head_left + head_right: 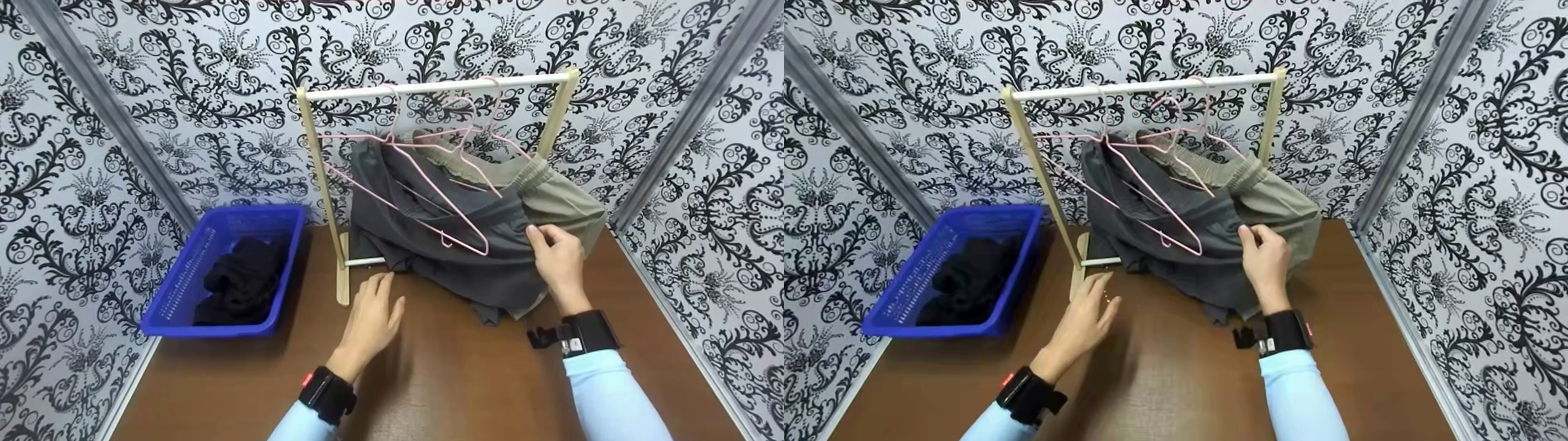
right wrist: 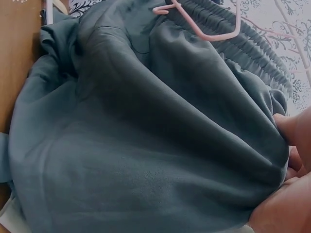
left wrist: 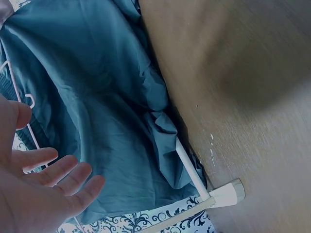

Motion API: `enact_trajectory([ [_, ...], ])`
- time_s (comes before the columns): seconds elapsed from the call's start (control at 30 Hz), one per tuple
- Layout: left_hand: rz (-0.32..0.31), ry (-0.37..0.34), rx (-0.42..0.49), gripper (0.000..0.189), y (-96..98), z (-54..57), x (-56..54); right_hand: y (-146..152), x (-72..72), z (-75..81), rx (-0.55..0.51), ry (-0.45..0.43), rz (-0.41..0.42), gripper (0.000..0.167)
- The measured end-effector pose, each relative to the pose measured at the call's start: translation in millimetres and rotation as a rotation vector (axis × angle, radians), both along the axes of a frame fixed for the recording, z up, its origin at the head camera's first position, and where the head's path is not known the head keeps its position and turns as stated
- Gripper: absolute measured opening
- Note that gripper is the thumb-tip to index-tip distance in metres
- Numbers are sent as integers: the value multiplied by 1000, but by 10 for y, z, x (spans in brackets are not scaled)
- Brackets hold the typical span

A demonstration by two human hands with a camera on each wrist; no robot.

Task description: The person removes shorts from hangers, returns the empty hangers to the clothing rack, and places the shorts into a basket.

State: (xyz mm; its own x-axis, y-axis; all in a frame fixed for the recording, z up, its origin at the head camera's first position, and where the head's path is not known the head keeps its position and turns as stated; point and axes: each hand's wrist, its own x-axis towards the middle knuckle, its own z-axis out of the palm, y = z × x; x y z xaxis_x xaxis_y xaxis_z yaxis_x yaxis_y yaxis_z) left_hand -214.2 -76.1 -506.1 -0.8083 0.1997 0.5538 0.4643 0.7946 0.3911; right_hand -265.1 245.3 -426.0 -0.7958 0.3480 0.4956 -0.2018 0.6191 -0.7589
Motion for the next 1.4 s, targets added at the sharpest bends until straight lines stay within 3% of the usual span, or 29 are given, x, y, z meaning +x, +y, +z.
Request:
enact_trajectory([
  [0.37,-3,18,3,48,-3,-29,8,7,57,-148,-39,-55,-3,21],
  [1.4,3,29,-16,47,-21,-73,26,120,288,-646,14,-197,40,21],
])
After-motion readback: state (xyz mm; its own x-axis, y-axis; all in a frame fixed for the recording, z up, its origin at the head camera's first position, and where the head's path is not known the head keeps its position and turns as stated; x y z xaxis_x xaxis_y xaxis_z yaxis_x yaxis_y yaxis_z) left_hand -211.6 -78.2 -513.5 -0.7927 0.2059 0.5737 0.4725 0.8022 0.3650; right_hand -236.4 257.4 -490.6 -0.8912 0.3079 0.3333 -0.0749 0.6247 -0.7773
